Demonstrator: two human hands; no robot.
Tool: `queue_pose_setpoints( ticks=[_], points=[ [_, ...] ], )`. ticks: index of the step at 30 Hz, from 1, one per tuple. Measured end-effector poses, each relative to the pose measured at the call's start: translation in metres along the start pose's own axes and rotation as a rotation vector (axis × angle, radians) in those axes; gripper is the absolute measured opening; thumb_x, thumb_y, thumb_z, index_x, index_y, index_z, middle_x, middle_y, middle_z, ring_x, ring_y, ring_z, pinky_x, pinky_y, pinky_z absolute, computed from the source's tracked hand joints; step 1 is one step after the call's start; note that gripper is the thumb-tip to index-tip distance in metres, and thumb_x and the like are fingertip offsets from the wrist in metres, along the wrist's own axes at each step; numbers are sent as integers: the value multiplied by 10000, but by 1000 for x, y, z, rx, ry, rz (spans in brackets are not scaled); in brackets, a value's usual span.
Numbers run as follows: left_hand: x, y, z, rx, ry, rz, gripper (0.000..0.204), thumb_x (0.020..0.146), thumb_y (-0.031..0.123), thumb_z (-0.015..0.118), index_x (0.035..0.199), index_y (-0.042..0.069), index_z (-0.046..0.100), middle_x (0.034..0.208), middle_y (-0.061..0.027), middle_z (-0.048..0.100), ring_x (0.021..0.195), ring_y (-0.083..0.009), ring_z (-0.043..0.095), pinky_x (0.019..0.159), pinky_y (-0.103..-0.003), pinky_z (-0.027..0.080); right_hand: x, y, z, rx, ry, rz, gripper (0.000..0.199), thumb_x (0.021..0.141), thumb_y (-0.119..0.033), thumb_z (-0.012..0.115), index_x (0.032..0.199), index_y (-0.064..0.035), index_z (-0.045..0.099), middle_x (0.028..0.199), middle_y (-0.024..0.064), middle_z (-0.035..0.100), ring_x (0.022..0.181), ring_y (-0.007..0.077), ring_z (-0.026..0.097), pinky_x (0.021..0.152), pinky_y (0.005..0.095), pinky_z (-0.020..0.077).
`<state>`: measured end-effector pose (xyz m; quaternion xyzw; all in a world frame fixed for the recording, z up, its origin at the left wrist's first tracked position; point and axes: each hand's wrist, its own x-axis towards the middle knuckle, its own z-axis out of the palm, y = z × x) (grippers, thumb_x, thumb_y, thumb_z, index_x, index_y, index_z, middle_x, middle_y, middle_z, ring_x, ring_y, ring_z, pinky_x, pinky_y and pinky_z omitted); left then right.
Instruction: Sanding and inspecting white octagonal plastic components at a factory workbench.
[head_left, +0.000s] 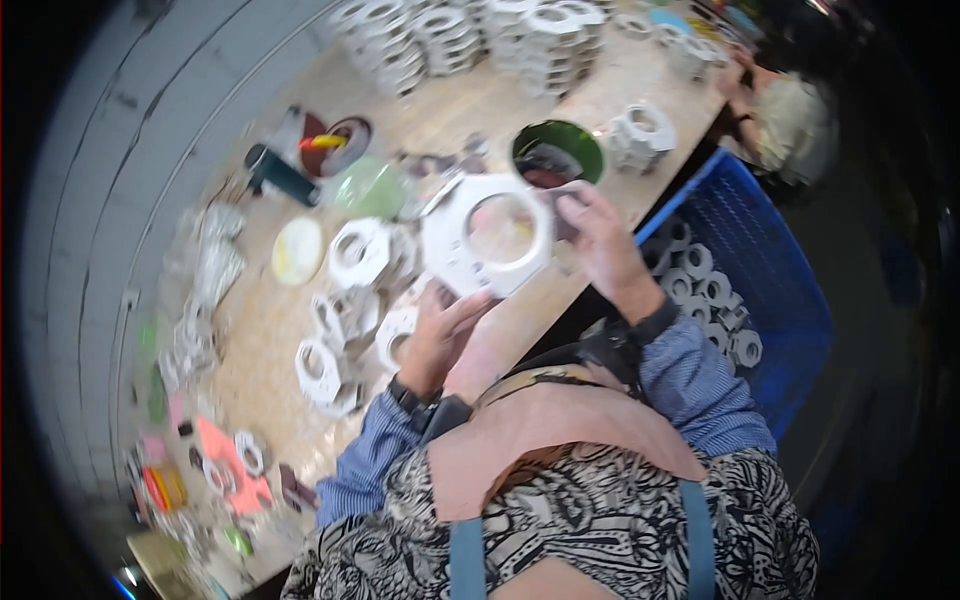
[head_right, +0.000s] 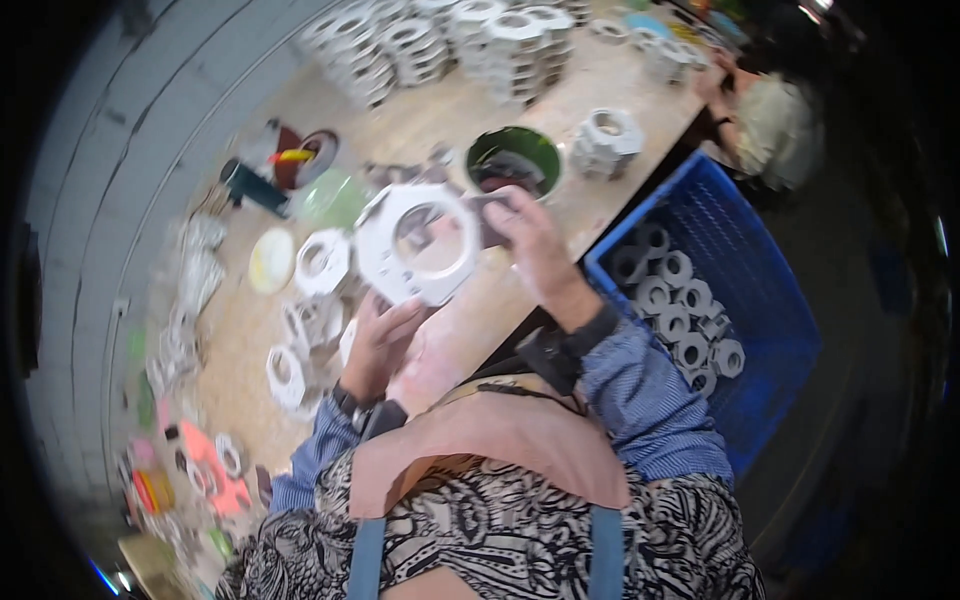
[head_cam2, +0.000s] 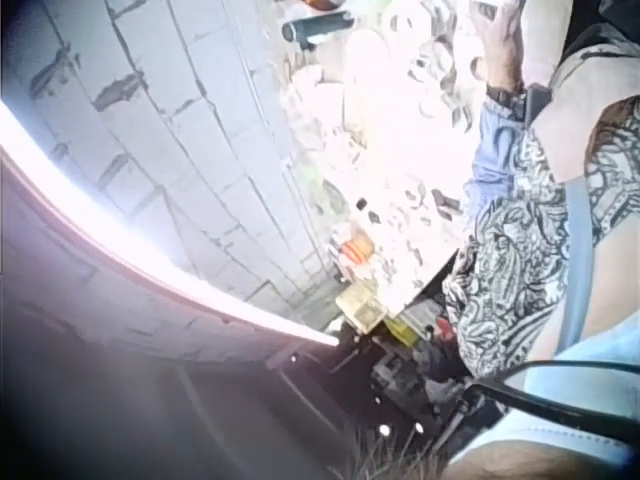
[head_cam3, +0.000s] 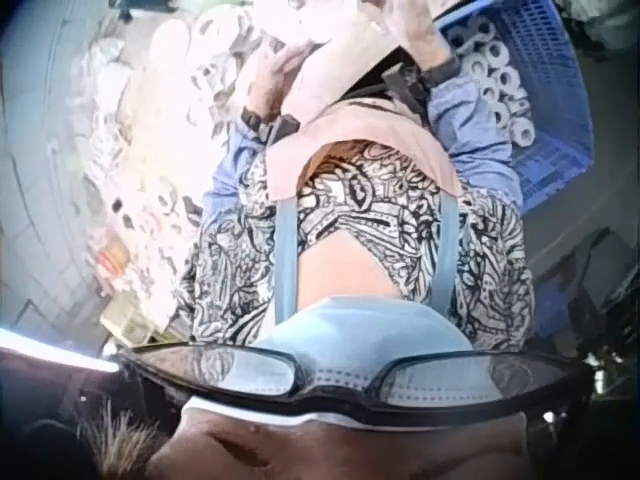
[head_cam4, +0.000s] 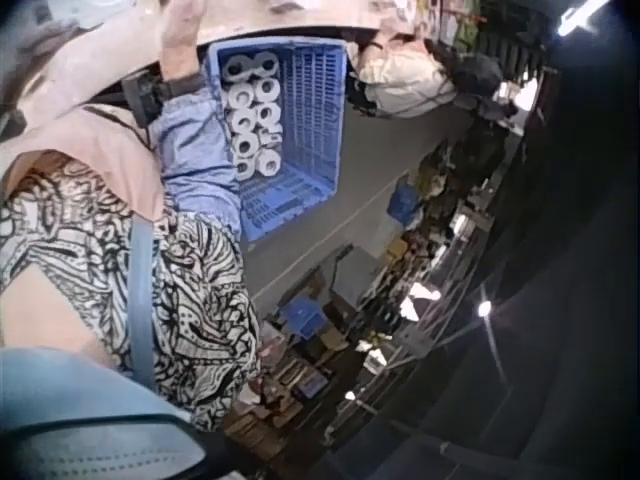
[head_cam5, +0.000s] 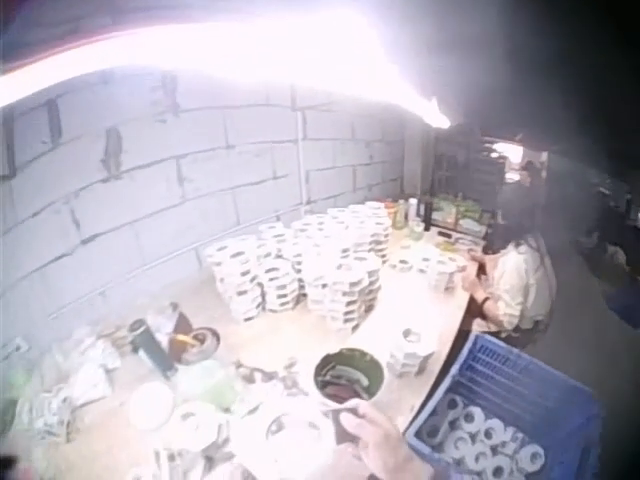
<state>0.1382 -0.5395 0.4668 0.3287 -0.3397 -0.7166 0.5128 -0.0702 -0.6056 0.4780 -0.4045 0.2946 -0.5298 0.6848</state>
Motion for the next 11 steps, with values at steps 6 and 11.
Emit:
queue_pose_setpoints(
  ticks=[6, 11],
  points=[
    [2, 0, 4, -68, -11, 14, 620, 773, 83, 690, 1293, -35, 372, 1263, -128, 487, 1165, -215, 487, 991, -382, 397, -4, -14, 10, 29, -24, 31, 328, 959, -148, 400, 1221, 43, 443, 1203, 163, 550, 1107, 265, 558, 985, 350, 410],
    [0, -5, 2, 47, -10, 90, 571, 808, 100, 649, 1286, -43, 372, 1272, -157, 480, 1159, -245, 499, 1017, -401, 374, -2, -12, 5, -29, -33, 2, 343, 948, -144, 445, 1242, 32, 439, 1186, 149, 555, 1074, 277, 578, 970, 368, 429]
  ],
)
